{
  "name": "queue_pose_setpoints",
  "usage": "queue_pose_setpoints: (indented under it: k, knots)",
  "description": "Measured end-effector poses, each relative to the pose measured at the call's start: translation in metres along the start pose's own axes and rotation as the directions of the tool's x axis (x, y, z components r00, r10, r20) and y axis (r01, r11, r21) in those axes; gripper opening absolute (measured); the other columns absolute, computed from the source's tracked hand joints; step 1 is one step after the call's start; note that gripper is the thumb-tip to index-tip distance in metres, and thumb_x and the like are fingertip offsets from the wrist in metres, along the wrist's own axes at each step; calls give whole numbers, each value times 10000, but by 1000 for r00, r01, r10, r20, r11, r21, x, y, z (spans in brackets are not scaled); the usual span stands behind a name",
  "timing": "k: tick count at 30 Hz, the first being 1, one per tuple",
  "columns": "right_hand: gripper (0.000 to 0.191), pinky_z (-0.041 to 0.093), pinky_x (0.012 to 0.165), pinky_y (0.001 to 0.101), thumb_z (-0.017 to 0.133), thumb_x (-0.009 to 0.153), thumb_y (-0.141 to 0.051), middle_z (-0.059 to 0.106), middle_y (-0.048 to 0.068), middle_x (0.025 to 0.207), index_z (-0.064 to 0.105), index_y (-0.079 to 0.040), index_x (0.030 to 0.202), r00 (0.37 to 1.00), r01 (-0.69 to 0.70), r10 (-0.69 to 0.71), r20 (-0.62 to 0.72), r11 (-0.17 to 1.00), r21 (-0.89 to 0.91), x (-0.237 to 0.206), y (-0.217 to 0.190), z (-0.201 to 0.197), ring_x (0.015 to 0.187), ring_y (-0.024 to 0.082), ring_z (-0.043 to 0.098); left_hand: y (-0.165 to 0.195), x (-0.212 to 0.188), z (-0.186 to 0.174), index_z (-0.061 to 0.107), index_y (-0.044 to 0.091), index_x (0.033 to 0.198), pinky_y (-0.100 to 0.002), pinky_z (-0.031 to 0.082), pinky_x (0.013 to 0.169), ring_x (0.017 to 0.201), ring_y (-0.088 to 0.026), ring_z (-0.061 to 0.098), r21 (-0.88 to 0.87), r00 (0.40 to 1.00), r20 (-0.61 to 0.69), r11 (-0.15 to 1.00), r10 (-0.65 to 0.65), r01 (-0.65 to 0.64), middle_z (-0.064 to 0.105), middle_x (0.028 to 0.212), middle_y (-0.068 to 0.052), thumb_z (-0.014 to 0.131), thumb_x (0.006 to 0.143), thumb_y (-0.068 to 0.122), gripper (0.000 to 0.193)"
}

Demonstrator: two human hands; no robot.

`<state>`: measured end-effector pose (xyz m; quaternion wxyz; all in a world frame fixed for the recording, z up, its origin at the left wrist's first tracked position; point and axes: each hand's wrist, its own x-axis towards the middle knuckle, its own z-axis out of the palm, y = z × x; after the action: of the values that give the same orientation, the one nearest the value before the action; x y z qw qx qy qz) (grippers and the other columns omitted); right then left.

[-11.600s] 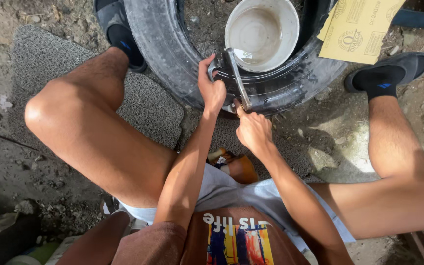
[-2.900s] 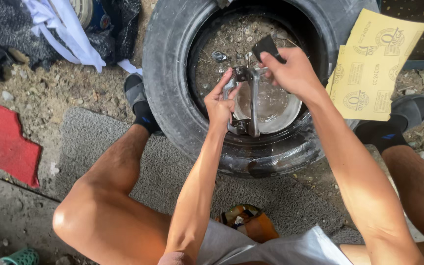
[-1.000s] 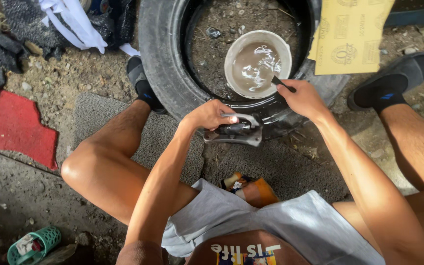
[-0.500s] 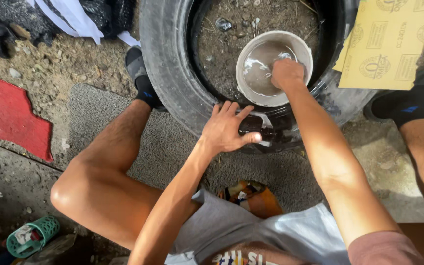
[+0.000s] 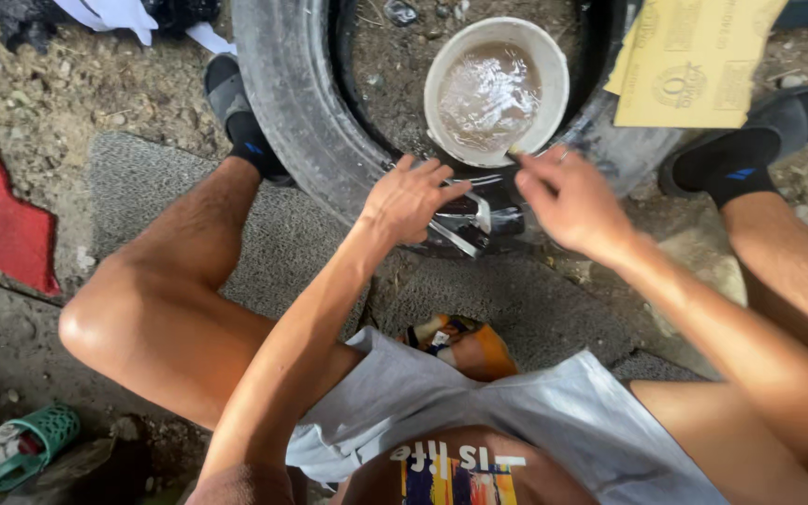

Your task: The person sits on the ground and sharpens a metal tool using sandpaper and water. They repeatedly rub the tool against the sandpaper and dip it into a bucket of water to keep it wet.

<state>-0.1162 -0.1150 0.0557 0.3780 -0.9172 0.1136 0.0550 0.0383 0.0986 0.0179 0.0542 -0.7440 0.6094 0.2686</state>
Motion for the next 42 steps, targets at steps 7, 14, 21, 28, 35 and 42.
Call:
queue_pose_setpoints:
  k: [7, 14, 21, 28, 35, 42]
  knots:
    - [455, 555, 648, 448, 577, 953, -236, 578, 203, 1118, 631, -129, 1391, 991, 50, -43, 127, 997, -50, -48, -32, 50, 747, 340, 671, 18, -1, -14, 514, 180, 1453, -548, 251, 1173, 1329, -299, 472, -50, 992, -40, 992, -117, 115, 565, 1329, -145, 780, 542, 264, 953]
    - [258, 584, 624, 465, 566, 968, -243, 593, 211, 1149, 654, -161, 1196, 967, 38, 0, 253, 989, -142, -60, -8, 69, 701, 352, 699, 21, -7, -12, 526, 190, 1433, -543, 248, 1178, 1281, -301, 499, -58, 990, -75, 991, -121, 117, 582, 1240, -152, 759, 513, 256, 951]
    - [621, 553, 593, 538, 530, 893, -128, 666, 254, 907, 531, -271, 1498, 964, 50, 12, 266, 973, -224, -59, -5, 83, 654, 419, 679, 21, -3, -5, 548, 59, 1306, -514, 252, 1189, 1263, -316, 516, 44, 994, -99, 998, -35, 40, 581, 1255, -161, 755, 528, 255, 829]
    - [432, 571, 590, 484, 504, 1007, -118, 693, 196, 876, 550, -210, 1426, 970, 112, -23, 243, 927, -358, -56, 6, 102, 676, 345, 703, 22, -2, 1, 548, 47, 1291, -458, 279, 1169, 1256, -320, 526, -2, 993, -114, 1000, -27, 27, 582, 1270, -171, 737, 500, 228, 833]
    - [586, 551, 493, 479, 497, 889, -45, 676, 235, 712, 602, -156, 1455, 963, 64, 10, 270, 962, -264, -55, 5, 103, 541, 380, 684, 24, -4, -1, 553, 47, 1278, -462, 290, 1168, 1220, -320, 535, 8, 996, -76, 999, -52, 53, 587, 1236, -170, 731, 487, 234, 832]
    - [206, 589, 661, 447, 512, 1022, -127, 718, 191, 908, 668, -106, 1155, 947, 99, 23, 320, 927, -361, -43, 16, 126, 720, 311, 726, 24, -6, 3, 562, 59, 1291, -449, 321, 1177, 1222, -303, 557, 24, 994, -103, 999, -42, 45, 606, 1228, -136, 761, 481, 256, 857]
